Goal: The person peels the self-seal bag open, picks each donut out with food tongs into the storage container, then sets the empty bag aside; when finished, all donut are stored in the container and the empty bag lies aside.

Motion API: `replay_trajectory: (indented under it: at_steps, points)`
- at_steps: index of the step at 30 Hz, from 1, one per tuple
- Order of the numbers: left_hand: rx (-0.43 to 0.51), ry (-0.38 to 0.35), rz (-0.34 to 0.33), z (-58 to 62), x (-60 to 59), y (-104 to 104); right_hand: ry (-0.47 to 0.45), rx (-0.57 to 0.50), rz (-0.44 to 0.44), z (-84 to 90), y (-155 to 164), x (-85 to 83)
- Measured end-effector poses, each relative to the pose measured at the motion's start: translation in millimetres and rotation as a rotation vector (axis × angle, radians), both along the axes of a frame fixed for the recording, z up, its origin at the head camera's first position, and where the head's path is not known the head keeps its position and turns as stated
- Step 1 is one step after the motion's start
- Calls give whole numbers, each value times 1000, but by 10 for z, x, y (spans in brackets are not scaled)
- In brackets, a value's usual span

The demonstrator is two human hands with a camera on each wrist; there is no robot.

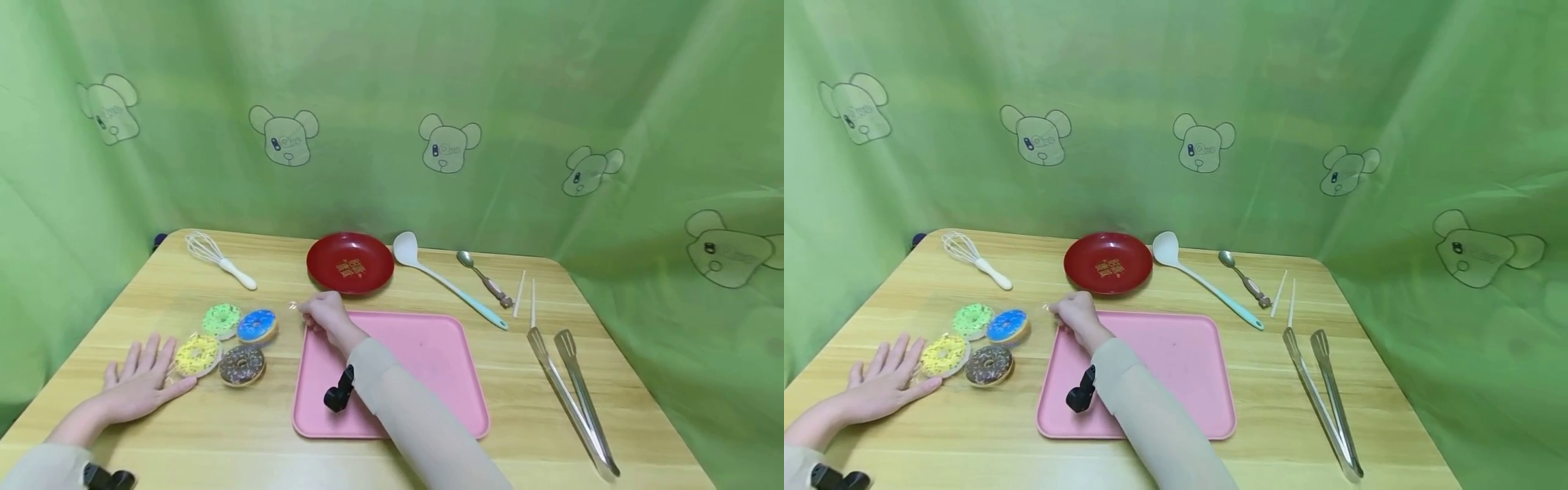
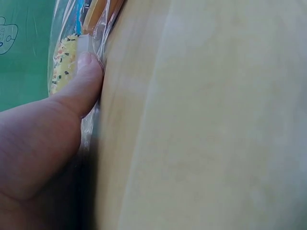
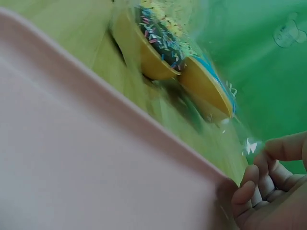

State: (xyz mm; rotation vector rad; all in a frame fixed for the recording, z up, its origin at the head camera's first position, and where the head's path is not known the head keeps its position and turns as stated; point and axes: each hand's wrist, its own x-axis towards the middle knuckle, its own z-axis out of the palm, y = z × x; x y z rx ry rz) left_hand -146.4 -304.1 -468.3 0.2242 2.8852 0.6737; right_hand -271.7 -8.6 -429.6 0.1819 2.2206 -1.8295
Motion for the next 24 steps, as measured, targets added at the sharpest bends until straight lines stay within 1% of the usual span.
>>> replay_trajectory:
  at_steps: [5, 8, 13, 18, 20, 24]
  points:
    - [1, 5, -1, -34, -4, -22, -60, -59, 4, -17, 86, 6]
    - [2, -4, -4, -49, 1, -50, -88, -54, 11, -32, 101, 16]
    - [9, -19, -5, -28, 46, -133, -113, -39, 17, -43, 74, 23]
    - [27, -22, -7, 2, 57, -181, -115, -44, -13, -47, 94, -1]
    - [31, -8, -5, 5, 48, -184, -102, -40, -17, -41, 126, -15]
    - [26, 37, -2, 21, 20, -165, -77, -39, 8, 0, 227, -34]
